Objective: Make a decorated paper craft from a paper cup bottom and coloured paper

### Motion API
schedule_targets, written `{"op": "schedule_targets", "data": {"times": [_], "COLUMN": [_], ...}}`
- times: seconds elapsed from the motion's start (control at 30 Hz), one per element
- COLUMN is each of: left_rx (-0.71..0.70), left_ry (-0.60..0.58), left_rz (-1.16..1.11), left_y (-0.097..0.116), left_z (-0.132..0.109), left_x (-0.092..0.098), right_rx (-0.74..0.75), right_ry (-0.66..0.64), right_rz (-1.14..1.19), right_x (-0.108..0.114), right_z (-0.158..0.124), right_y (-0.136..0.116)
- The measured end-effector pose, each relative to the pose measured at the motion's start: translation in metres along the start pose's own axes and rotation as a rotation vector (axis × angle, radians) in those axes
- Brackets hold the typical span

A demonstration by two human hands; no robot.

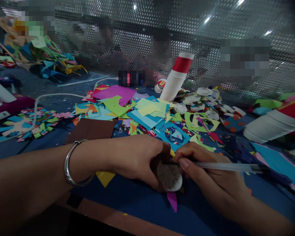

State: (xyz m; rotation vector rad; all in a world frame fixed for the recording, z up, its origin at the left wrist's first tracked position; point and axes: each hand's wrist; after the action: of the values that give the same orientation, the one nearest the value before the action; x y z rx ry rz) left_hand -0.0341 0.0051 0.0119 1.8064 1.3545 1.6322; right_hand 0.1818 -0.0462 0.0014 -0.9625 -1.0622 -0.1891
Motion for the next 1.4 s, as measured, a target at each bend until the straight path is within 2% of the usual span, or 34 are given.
{"op": "schedule_targets", "data": {"times": [0.47, 0.7, 1.0, 1.4], "left_rx": [0.007, 0.002, -0.015, -0.007], "left_ry": [-0.004, 0.014, -0.022, -0.010], "left_rz": [-0.023, 0.024, -0.034, 0.003], "left_y": [0.002, 0.001, -0.001, 0.003], "left_z": [-0.002, -0.003, -0.001, -0.002], "left_x": [0.001, 0.002, 0.001, 0.004], "right_rx": [-0.061, -0.084, 0.028, 0.052], "right_ry": [-0.010, 0.050, 0.095, 0.022], "right_rz": [0.142, 0.027, -0.309, -0.261], "right_x": [0.003, 0.005, 0.005, 0.005], "right_z": [-0.005, -0.005, -0.007, -0.011], "right_y": [0.006, 0.007, 0.002, -0.001]}}
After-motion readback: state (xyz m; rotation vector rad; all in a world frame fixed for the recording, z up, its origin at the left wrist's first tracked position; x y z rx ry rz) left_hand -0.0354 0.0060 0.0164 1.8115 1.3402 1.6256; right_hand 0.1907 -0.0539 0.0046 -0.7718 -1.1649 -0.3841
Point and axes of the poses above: each hand's wrist, its own z-axis towards the middle knuckle, its own x-axis out of the back of the hand, y = z × x, and after that the axes turned 12 degrees about -y, right-handed
